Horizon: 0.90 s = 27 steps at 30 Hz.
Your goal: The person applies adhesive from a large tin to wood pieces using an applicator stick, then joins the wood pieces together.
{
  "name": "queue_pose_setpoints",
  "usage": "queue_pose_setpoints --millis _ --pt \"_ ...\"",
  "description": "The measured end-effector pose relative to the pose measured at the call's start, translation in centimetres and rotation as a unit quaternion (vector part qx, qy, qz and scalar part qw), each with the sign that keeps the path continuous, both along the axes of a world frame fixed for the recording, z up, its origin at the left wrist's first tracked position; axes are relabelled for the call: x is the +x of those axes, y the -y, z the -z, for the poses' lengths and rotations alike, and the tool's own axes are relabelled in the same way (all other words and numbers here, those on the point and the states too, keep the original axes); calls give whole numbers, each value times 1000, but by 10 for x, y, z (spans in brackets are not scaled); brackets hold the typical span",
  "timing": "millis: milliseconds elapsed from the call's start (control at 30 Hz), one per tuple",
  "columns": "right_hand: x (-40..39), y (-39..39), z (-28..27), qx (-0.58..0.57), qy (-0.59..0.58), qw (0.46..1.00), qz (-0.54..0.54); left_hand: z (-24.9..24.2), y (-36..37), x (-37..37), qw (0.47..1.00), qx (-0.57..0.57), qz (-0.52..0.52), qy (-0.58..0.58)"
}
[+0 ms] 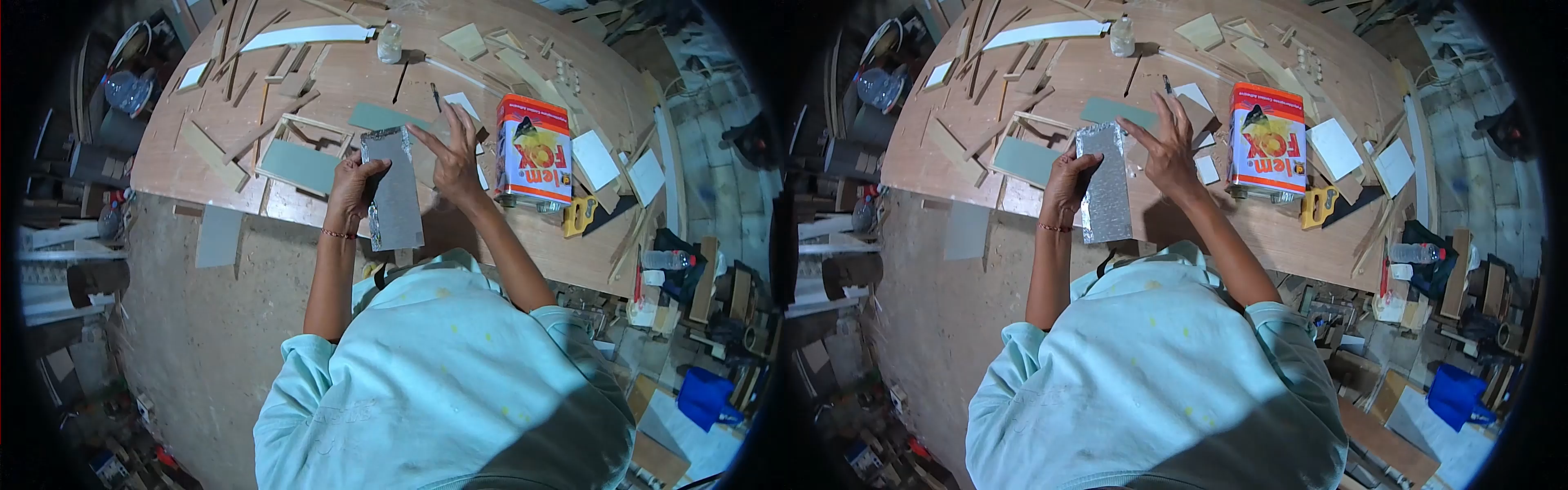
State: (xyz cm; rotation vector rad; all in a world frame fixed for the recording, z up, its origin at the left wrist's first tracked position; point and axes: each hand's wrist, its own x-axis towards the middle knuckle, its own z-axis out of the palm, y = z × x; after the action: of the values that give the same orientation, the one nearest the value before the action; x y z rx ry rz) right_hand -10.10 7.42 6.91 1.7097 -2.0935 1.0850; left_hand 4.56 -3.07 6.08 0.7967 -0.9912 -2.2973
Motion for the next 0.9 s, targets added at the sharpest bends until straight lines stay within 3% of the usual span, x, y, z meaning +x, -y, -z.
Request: queue_pose_setpoints --millis 167,333,600,700,767,900 --pt "-17 0 16 37 -60 996 -55 4 -18 -4 999 -17 -31 28" --pt "-25 -21 26 58 -26 987 -149 24 -33 1 995 12 -96 38" --pt "-12 -44 49 56 36 987 -147 41 -54 -14 994 26 -89 57" --pt "-11 -77 52 54 133 984 -110 49 -59 -28 995 34 -67 60" --pt "-14 -104 64 56 131 987 -68 52 -63 -40 996 8 -33 88" --pt "-14 -148 107 50 289 955 51 58 -83 -73 995 -25 39 94"
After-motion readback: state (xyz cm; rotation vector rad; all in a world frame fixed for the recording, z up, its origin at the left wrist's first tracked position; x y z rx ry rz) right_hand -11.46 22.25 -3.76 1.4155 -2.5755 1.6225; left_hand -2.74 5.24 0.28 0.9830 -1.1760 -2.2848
